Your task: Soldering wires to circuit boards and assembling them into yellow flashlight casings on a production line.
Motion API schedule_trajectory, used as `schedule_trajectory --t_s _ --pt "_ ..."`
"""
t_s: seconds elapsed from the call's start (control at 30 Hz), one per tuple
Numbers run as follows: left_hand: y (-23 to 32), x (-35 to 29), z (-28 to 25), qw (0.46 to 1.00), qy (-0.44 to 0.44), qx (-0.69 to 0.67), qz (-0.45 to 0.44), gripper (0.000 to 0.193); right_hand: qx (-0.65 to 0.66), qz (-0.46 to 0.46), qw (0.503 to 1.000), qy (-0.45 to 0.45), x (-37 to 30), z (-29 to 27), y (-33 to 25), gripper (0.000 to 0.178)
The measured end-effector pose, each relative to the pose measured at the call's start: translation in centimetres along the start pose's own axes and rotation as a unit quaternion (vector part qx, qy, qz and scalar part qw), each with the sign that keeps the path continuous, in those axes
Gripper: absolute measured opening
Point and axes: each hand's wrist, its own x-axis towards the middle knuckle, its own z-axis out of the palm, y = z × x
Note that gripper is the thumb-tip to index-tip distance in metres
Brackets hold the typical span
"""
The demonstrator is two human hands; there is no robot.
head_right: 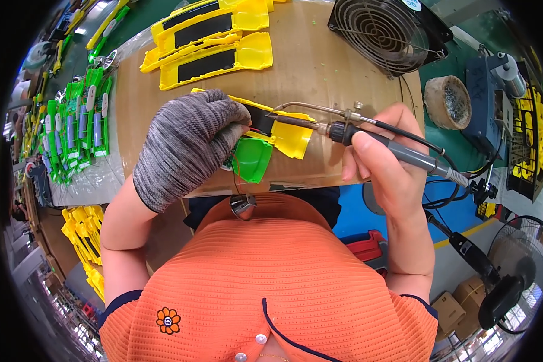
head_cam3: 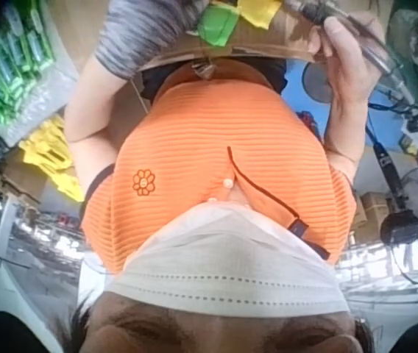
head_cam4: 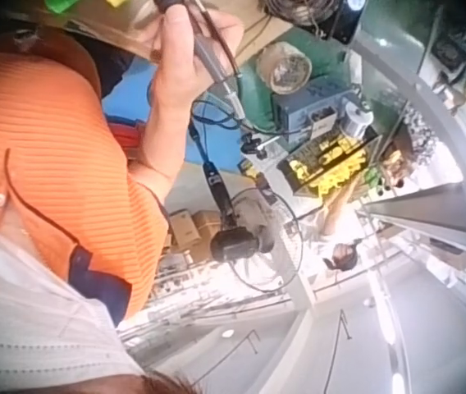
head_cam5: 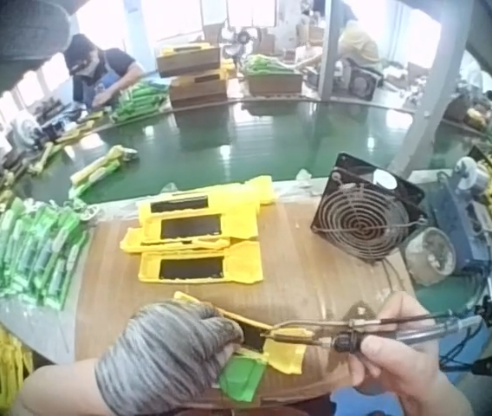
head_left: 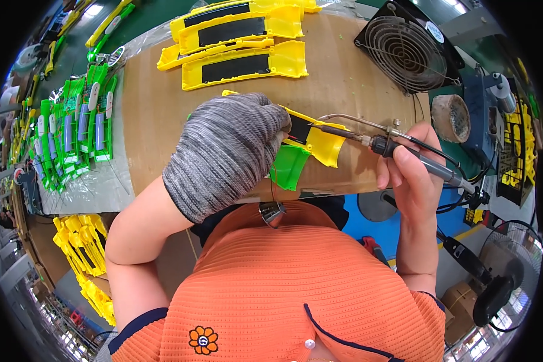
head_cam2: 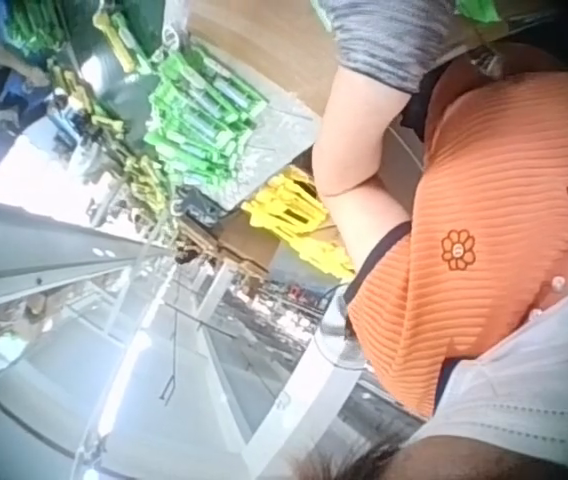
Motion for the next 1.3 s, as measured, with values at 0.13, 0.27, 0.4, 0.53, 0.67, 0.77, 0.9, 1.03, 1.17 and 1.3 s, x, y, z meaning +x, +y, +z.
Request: schedule_trajectory --t_s 0.13,0.27,0.4,0.53,0.67,0.77,0.9,1.03,1.17,1.3 --pt "0.5 0.6 0.4 0.994 -0.038 0.106 0.016 0.011 -0.040 0.009 0.998 -0.050 0.5 -0.5 -0.2 0.017" --pt "0.7 0.8 0.1 0.991 -0.076 0.107 -0.001 0.012 -0.075 0.045 0.993 -0.074 1.0 -0.7 -0.3 0.018" --pt "0.6 1.0 0.3 0.989 -0.087 0.123 0.007 0.013 -0.078 0.056 0.992 -0.083 1.3 -0.7 -0.6 0.017" --pt "0.8 1.0 0.1 0.989 -0.094 0.115 0.000 0.014 -0.104 0.060 0.988 -0.095 1.5 -0.6 -0.5 0.017" --pt "0.7 1.1 0.2 0.988 -0.098 0.122 0.004 0.013 -0.134 0.052 0.984 -0.102 1.5 -0.4 -0.6 0.017" --pt "0.8 1.2 0.0 0.987 -0.102 0.126 0.007 0.013 -0.135 0.050 0.984 -0.103 1.4 -0.2 -0.7 0.017" --pt "0.9 1.4 0.0 0.988 -0.097 0.120 0.011 0.013 -0.147 0.058 0.982 -0.100 1.5 0.0 -1.0 0.018" --pt "0.8 1.4 0.0 0.990 -0.093 0.103 0.011 0.013 -0.141 0.057 0.984 -0.087 1.3 0.0 -0.8 0.018" --pt "2.4 2.0 -0.8 0.980 -0.117 0.160 -0.010 0.014 -0.092 0.058 0.991 -0.074 0.7 -0.9 -0.3 0.017" --pt "2.5 1.9 -0.9 0.980 -0.114 0.160 -0.013 0.015 0.090 0.033 0.995 -0.011 -0.3 -0.3 1.0 0.011"
